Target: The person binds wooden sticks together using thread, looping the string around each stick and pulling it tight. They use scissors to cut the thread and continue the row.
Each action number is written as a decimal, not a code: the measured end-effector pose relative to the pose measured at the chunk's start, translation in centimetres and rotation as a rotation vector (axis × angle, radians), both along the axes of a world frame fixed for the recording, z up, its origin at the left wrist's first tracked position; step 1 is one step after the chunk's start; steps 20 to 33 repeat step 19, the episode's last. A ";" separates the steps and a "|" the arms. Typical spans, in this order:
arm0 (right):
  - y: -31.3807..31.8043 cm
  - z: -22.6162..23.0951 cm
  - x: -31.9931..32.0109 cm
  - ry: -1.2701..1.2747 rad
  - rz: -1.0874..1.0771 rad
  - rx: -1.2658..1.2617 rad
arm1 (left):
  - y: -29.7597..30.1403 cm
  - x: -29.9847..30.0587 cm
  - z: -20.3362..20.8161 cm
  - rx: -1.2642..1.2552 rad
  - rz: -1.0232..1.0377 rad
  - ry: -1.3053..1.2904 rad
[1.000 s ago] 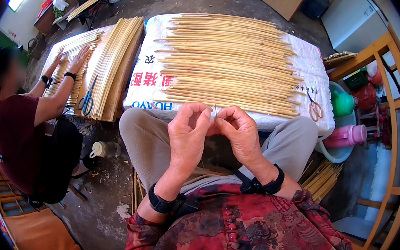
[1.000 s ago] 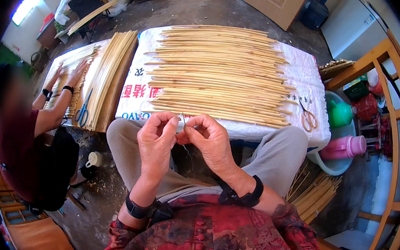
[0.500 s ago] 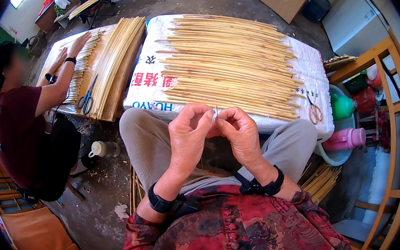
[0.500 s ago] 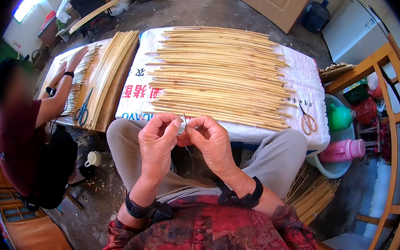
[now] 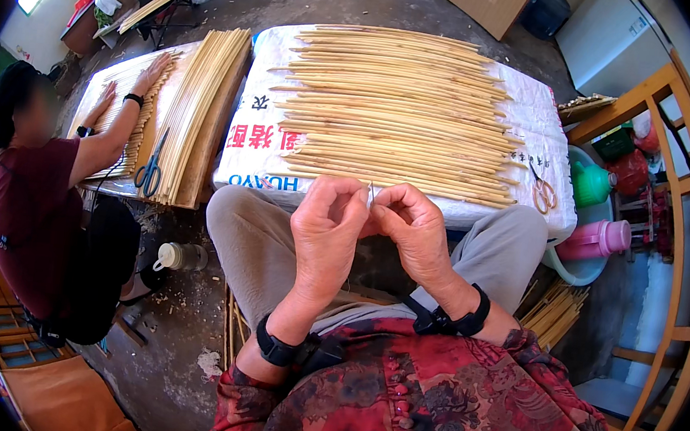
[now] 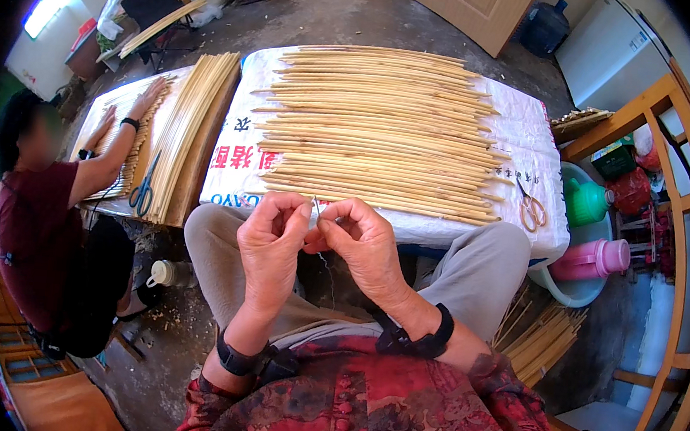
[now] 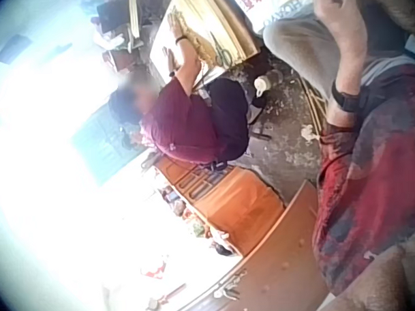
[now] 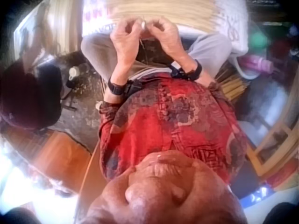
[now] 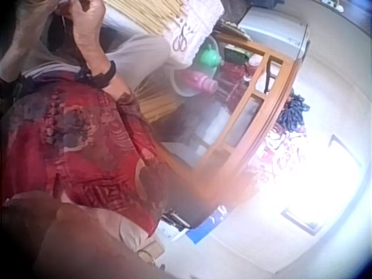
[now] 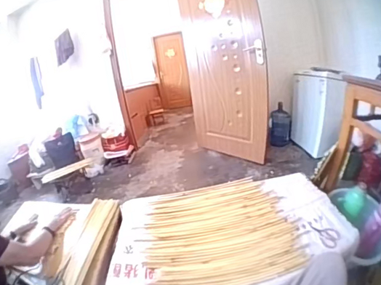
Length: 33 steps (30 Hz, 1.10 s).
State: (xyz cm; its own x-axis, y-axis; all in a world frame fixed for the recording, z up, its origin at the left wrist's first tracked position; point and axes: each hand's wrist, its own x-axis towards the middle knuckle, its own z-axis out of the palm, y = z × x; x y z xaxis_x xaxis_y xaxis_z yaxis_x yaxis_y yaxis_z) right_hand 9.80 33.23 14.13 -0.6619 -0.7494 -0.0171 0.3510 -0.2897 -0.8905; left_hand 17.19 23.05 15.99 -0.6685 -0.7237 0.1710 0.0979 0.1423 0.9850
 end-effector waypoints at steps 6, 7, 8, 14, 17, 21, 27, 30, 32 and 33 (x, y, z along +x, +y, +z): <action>0.1 0.1 0.0 -0.005 0.020 -0.021 | 0.0 0.0 0.2 -0.021 -0.006 -0.003; 0.1 0.0 -0.1 -0.005 0.024 -0.026 | 0.0 0.0 0.2 -0.029 -0.008 -0.004; 0.1 0.0 -0.1 -0.006 0.028 -0.031 | 0.0 0.0 0.2 -0.036 -0.011 -0.005; 0.1 -0.1 -0.1 -0.005 0.014 -0.029 | 0.0 0.0 0.1 -0.067 -0.013 -0.029; 0.1 0.0 0.0 0.000 0.015 -0.029 | 0.0 0.1 0.2 -0.008 -0.015 -0.034; 0.1 -0.2 -0.1 0.000 0.018 -0.034 | 0.1 0.1 0.2 0.022 -0.018 -0.034; 0.1 -0.2 -0.1 0.000 0.018 -0.034 | 0.1 0.1 0.2 0.022 -0.018 -0.034; 0.1 -0.2 -0.1 0.000 0.018 -0.034 | 0.1 0.1 0.2 0.022 -0.018 -0.034; 0.1 -0.2 -0.1 0.000 0.018 -0.034 | 0.1 0.1 0.2 0.022 -0.018 -0.034; 0.1 -0.2 -0.1 0.000 0.018 -0.034 | 0.1 0.1 0.2 0.022 -0.018 -0.034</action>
